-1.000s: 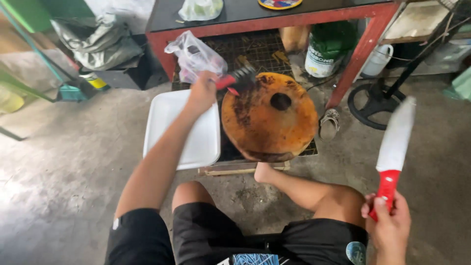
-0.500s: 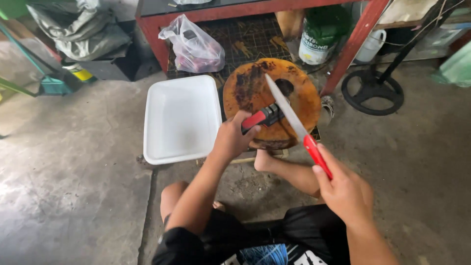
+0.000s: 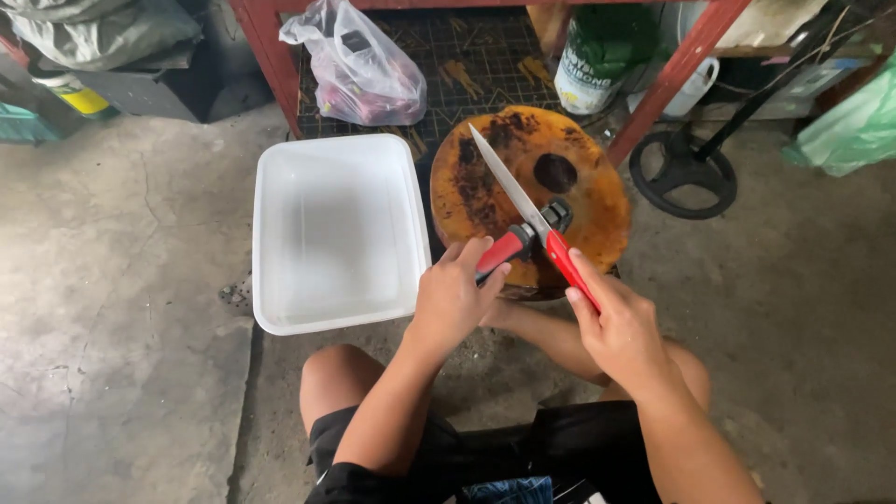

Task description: The person sharpens a knife using a manual sharpener, then takes a red onion from a plastic bag. They peel the onion, cut it in half, and slice it into rings on a wooden cutting board. The sliced onions are placed into a white plastic container.

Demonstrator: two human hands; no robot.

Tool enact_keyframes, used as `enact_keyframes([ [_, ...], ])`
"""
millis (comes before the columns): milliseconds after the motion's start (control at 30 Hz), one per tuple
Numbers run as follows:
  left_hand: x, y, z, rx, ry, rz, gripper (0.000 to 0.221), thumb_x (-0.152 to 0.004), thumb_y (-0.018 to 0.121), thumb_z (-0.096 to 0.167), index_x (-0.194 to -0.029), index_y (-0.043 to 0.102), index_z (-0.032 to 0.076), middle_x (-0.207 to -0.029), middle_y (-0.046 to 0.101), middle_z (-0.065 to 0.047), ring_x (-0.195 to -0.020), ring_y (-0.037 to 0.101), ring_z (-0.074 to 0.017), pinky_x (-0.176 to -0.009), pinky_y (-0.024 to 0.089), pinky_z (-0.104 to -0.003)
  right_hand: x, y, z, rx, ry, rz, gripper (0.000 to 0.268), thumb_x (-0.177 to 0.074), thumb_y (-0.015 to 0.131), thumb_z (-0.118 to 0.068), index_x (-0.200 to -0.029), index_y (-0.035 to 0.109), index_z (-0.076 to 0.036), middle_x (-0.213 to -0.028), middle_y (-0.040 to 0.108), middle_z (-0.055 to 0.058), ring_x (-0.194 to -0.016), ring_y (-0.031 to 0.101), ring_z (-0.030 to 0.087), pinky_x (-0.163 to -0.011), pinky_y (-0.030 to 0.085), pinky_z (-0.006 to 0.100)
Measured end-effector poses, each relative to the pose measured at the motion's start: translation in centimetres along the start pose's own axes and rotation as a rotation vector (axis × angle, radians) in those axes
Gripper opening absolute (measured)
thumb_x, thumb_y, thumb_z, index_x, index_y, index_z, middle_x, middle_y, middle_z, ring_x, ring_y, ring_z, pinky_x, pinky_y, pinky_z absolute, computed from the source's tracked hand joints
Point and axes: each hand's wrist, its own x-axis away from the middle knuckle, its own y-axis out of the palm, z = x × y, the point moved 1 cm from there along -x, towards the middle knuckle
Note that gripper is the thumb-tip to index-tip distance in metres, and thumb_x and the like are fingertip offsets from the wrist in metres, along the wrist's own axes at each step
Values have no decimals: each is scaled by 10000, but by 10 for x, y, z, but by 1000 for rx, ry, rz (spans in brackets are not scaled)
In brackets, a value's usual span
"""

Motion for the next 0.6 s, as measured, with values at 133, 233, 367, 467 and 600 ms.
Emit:
enact_keyframes([
  [133,-1,-8,4,31,-5,-27,424,-928,691,412,-1256,668,144,-979,691,-154,-804,755,-415,-709,617,-496,-5,13,3,-5,-8,1,422,-978,687,-251,-1395,699,-191,-1082,780,138,-940,755,307,-772,612,395],
  [233,-2,-10,7,45,-10,-30,426,-932,691,402,-1256,669,125,-982,690,-162,-810,753,-423,-715,614,-496,-7,-6,-6,4,-35,-21,431,-950,704,-228,-1377,702,-168,-1026,759,176,-895,743,354,-719,607,433],
  [367,2,-9,6,98,-3,-40,406,-972,662,342,-1284,606,88,-1017,677,-101,-739,642,-281,-493,505,-429,15,-75,-25,162,27,-236,509,-964,621,-267,-1471,595,-231,-1266,610,76,-1042,697,236,-854,543,398],
  [467,1,-7,4,86,-4,-47,408,-967,666,352,-1283,608,100,-924,641,-82,-664,609,-271,-460,471,-414,35,-123,-24,316,15,-189,394,-920,696,-229,-1313,722,-239,-1289,668,-52,-952,689,80,-844,530,263],
  [600,0,-11,6,88,3,-70,420,-970,662,352,-1284,603,80,-947,641,-95,-733,619,-276,-488,491,-413,26,-147,-58,76,225,-4,182,-884,720,26,-1062,756,21,-1169,729,212,-678,633,179,-617,474,269],
])
